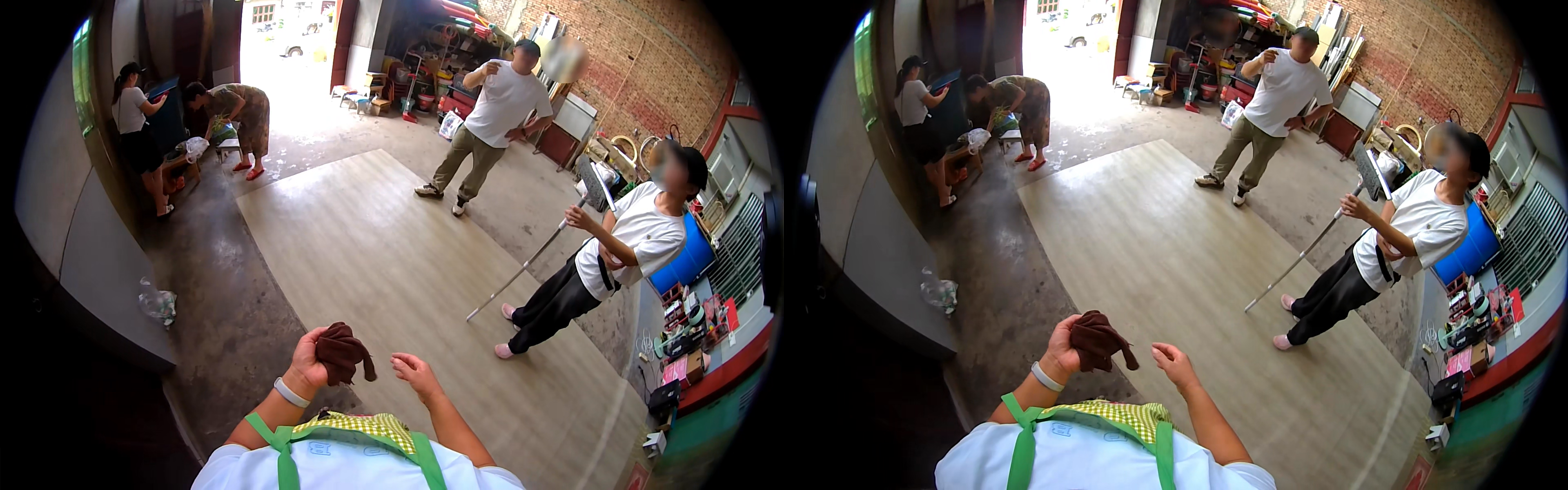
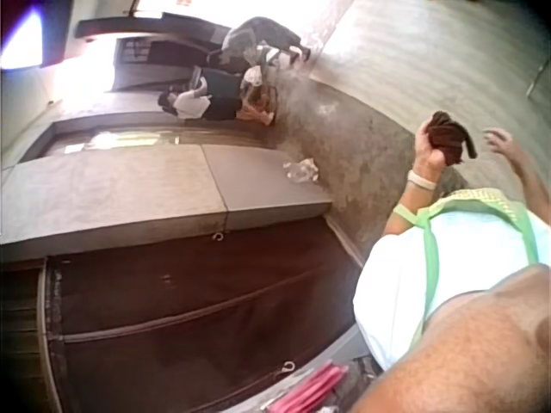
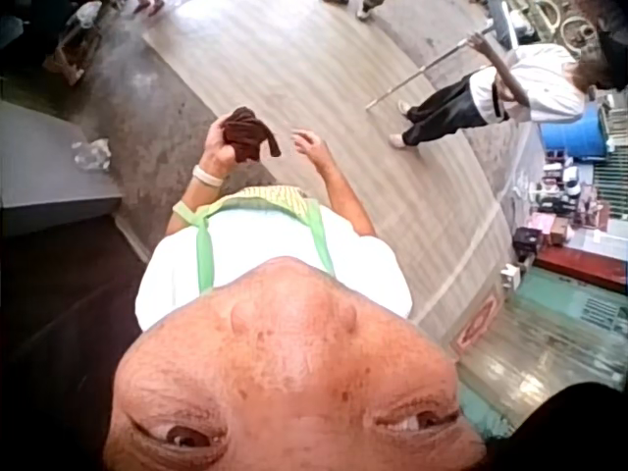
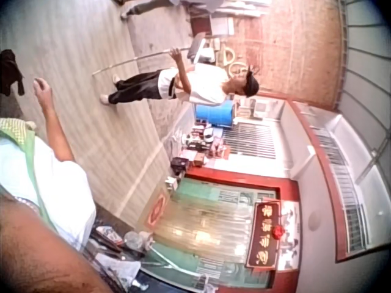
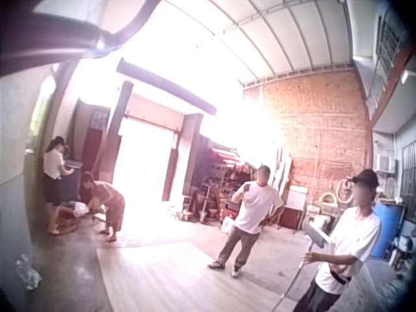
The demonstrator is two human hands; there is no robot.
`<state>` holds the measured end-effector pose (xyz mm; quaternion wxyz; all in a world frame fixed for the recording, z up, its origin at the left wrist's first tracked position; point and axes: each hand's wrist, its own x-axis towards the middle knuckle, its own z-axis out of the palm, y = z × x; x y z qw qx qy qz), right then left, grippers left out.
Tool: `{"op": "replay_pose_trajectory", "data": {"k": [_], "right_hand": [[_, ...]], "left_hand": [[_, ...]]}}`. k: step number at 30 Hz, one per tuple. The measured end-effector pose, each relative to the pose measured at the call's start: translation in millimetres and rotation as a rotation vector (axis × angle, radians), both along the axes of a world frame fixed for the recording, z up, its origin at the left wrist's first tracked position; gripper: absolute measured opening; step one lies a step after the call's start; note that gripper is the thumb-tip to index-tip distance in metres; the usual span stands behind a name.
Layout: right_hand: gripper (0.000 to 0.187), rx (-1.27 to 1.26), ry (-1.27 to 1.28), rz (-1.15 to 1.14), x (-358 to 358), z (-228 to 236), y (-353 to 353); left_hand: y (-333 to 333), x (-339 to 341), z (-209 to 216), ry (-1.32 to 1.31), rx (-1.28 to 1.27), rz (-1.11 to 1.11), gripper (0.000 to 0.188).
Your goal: The person washes and wrings out a cloth in a sink by hand, then holds the cloth while interacting with others.
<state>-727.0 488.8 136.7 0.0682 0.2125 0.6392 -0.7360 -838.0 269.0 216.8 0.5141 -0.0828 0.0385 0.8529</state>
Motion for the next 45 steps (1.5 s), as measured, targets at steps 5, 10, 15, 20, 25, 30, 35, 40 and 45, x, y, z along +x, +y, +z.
{"op": "replay_pose_trajectory", "data": {"k": [5,10,15,20,25,30,35,40,45], "right_hand": [[0.06,-0.484,0.194,0.163,-8.6,51.3,-35.0],[0.057,-0.912,0.328,0.12,-7.1,66.6,-51.8],[0.045,-0.912,0.232,-0.059,-5.1,74.2,-62.8],[0.035,-1.073,0.204,-0.214,5.6,95.1,-75.9],[0.037,-1.019,0.155,-0.167,0.5,78.7,-63.4],[0.037,-1.007,0.106,-0.154,-4.5,66.3,-58.1],[0.037,-1.037,0.059,-0.118,-6.9,66.3,-56.0],[0.039,-1.037,0.088,-0.097,-9.7,64.0,-54.5],[0.04,-1.042,0.088,-0.082,-11.8,67.2,-55.1]], "left_hand": [[26.4,20.4,9.6,-0.057,0.173,-0.06,0.031],[50.6,39.2,9.4,-0.062,0.163,-0.132,0.031],[56.8,44.7,-6.0,0.001,0.009,-0.058,0.026],[60.4,53.4,-10.0,0.001,-0.103,-0.039,0.028],[63.3,54.8,-8.4,-0.014,-0.107,-0.041,0.027],[65.6,55.7,-7.2,-0.015,-0.201,-0.02,0.026],[66.7,54.5,-7.0,-0.001,-0.252,-0.009,0.024],[66.6,53.3,-9.6,0.051,-0.216,0.0,0.024],[65.7,52.1,-8.0,0.071,-0.28,0.006,0.025]]}}
